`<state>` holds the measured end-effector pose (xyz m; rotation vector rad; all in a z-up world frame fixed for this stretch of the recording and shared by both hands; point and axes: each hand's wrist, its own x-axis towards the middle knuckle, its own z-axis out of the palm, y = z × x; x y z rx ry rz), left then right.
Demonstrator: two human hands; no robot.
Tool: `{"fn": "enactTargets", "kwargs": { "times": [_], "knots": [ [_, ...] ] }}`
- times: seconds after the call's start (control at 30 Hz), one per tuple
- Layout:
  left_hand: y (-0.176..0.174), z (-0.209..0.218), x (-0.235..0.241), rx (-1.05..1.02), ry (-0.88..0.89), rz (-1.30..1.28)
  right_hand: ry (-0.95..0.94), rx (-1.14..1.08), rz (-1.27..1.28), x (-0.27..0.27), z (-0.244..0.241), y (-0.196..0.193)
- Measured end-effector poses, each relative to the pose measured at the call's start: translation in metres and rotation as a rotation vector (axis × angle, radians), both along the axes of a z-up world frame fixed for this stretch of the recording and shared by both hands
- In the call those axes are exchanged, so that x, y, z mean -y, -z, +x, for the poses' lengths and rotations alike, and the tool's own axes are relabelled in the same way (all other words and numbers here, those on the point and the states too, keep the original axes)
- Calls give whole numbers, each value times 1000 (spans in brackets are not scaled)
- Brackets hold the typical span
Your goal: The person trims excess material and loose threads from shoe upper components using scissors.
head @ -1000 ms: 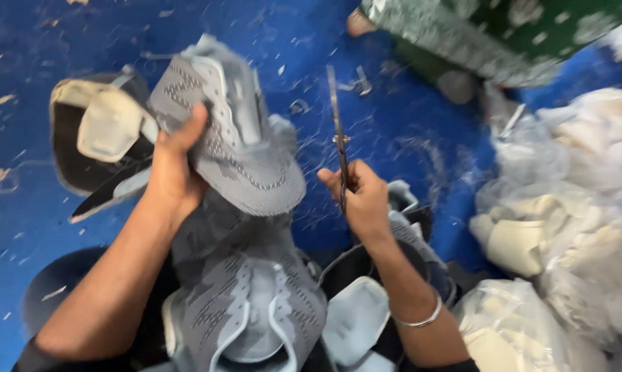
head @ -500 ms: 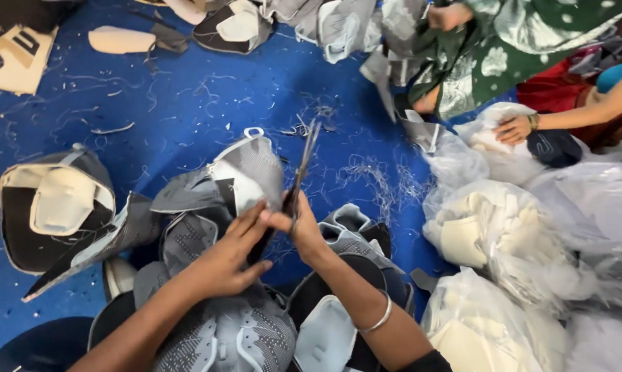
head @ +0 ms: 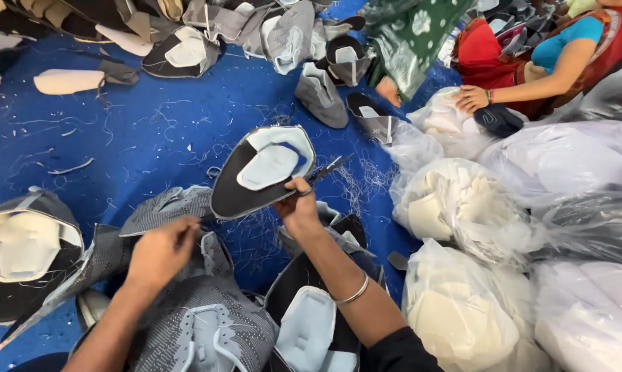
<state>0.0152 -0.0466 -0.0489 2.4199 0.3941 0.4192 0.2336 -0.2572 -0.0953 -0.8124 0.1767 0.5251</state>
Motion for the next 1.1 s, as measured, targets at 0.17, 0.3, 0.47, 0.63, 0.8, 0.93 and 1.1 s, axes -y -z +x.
{"fn": "enactTargets", "kwargs": {
  "times": [0.17,0.3,0.47,0.63,0.8,0.93,1.1],
  "knots": [
    [12,-3,-22,77,-110,-25,-124,118,-89,1,0,9],
    [18,-3,-29,204,-155,-6,-490,278,-303,4,-28,-45],
    [8,-5,-29,173,-219,-48,-758,309,-360,5,-20,-12],
    [6,-5,-27,162,-224,-64,-598,200,-262,4,-15,-31],
    [19,-2,-34,217,-177,-50,222,169,377,33,9,-82],
    [13,-3,-30,178,-192,-75,371,34,203,66,34,-67],
    [17,-4,-31,214,-181,-3,171,-22,287,63,42,-49]
  ]
}}
